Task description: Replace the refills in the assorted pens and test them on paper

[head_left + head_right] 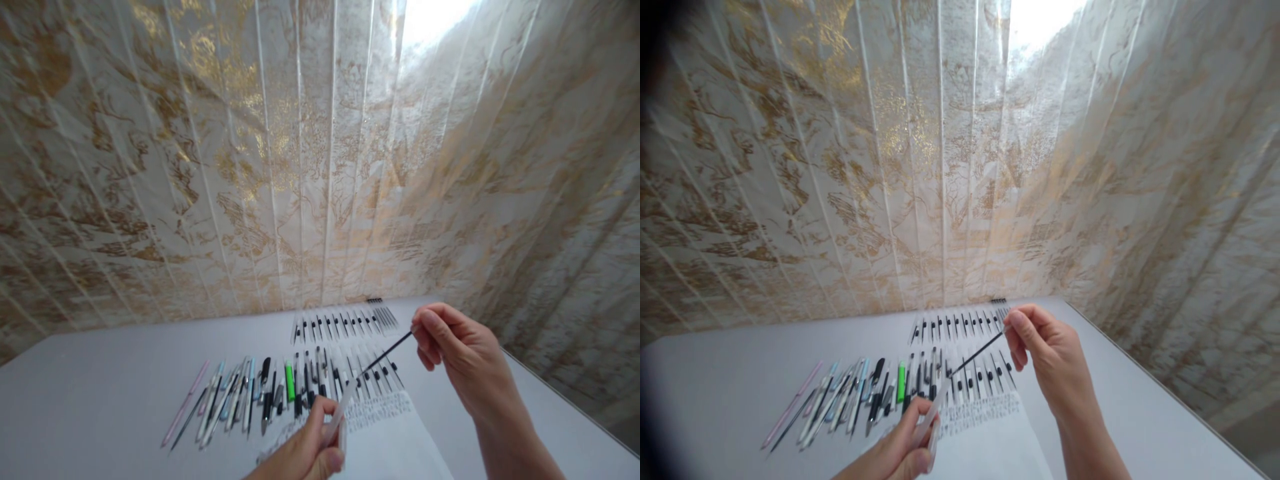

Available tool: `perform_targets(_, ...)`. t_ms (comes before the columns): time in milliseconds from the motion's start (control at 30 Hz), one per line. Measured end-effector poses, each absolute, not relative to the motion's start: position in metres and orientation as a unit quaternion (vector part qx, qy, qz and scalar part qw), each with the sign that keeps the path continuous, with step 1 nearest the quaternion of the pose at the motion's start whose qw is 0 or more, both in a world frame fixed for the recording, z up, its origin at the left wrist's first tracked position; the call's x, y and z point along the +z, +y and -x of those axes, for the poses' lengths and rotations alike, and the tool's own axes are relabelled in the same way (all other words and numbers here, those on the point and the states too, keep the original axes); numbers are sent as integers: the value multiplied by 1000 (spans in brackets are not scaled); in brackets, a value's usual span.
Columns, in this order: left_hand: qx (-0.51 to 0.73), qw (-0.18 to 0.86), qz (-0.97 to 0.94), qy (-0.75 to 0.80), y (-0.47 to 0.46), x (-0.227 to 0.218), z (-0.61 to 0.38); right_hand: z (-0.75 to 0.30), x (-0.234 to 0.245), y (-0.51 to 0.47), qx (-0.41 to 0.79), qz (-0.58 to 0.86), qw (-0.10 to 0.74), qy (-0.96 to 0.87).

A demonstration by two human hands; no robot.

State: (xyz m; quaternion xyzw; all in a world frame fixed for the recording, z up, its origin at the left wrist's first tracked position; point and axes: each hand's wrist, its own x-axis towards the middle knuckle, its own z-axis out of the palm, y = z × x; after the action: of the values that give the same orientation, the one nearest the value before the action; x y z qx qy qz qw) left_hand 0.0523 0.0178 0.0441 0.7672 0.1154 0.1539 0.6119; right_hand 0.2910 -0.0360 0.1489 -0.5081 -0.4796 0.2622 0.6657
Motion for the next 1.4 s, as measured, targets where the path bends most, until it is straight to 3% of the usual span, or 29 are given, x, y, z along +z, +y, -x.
perform_targets(600, 115, 600, -781, 128, 22, 5, -64, -277, 146, -25, 349, 557, 517, -549)
perform_targets(733, 185, 670, -713, 98, 19, 15, -63, -258, 142, -25, 383, 543, 435, -607)
perform_targets(933, 335, 833, -392, 201, 15, 49, -55, -228, 134, -33, 199, 597, 374, -681)
perform_targets(1167, 415, 836, -264, 242, 9, 69, -59, -192, 110, -30, -17, 539, 286, -792)
perform_targets(1267, 423, 836, -249, 246, 11, 71, -59, -183, 100, -24, -120, 545, 288, -779)
perform_targets(1400, 433, 826, -256, 254, 14, 66, -56, -180, 95, -19, -150, 545, 318, -761)
